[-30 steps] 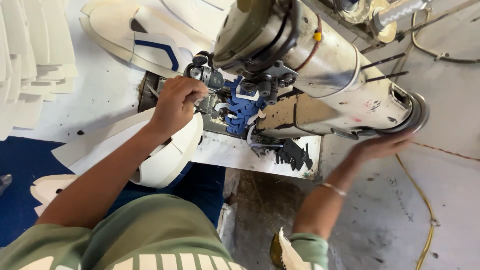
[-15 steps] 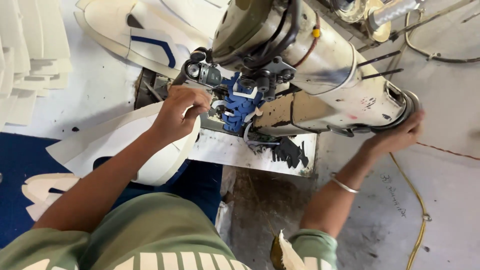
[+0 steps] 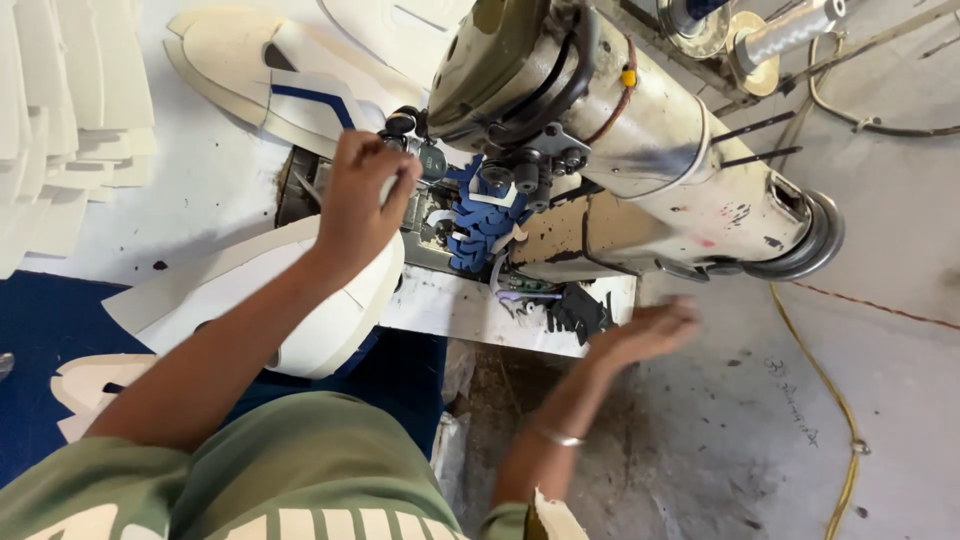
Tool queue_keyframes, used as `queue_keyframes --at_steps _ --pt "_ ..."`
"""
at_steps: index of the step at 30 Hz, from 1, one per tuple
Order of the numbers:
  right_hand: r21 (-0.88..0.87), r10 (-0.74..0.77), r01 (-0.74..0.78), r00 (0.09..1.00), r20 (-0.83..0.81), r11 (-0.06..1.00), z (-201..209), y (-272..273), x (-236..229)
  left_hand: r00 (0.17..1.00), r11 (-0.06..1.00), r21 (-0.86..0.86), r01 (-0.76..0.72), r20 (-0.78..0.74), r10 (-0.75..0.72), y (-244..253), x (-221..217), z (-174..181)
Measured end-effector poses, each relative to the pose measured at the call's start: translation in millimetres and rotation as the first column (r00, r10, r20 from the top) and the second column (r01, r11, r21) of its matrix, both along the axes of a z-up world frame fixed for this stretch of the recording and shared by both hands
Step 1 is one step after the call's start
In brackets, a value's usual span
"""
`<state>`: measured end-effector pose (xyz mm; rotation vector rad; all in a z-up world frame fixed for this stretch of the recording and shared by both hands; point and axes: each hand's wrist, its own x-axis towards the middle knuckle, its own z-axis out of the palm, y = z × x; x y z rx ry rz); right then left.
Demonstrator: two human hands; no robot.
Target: The person sews white shoe parts using a sewing machine, attaching blue strips to the edges. They repeatedly pick up parts, align them under the needle, sew, and trim excess material with scissors.
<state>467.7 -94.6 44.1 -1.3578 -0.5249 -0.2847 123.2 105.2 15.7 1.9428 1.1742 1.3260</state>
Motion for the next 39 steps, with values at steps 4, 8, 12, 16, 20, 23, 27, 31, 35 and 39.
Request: queue_keyframes --at_steps 4,8,12,16,20,23,27,31,35,39 --pt "-0.280 0.267 -0.335 0.930 -0.253 0.900 -73 33 -114 0.894 0.961 0.075 0.265 0.354 -0.274 -33 -15 -3" --pt "-0.400 0.472 -0.767 0.630 -0.616 0.501 -30 83 -204 0.811 0.819 -0.318 0.477 0.518 -0.272 -57 -25 -28" --pt "-0.013 0.616 -0.940 0.235 -0.752 0.342 -1 127 -224 0.653 0.651 -0.446 0.615 0.750 -0.102 -59 -27 -47" --pt "0.059 0.721 -0.944 0.206 -0.662 0.324 -36 132 -214 0.710 0.624 -0.585 0.518 0.701 0.067 -46 -32 -30" --pt "-0.074 0.675 -0.940 0.292 -0.678 0.333 -33 133 -216 0.994 0.999 0.000 0.035 0.104 -0.035 -20 -40 4" --pt "-0.193 0.695 -0.912 0.402 -0.597 0.362 -36 133 -218 0.983 0.986 0.168 -0.008 -0.181 0.039 -6 -39 4" --pt "-0.531 0.828 -0.698 0.561 0.011 0.480 -60 125 -213 0.947 0.968 0.251 -0.010 -0.309 0.090 -3 -43 5" --pt "-0.623 0.872 -0.674 0.489 0.025 0.396 -65 92 -214 0.935 0.952 0.305 -0.017 -0.332 0.124 -3 -44 5" --pt "-0.435 0.692 -0.799 0.588 -0.418 0.415 -86 65 -180 0.981 0.951 0.287 0.113 -0.186 -0.061 -22 -27 -14" --pt "-0.515 0.202 -0.579 0.765 -0.612 0.632 -50 46 -167 0.737 0.706 0.231 0.669 -0.327 -0.592 -94 1 -68"
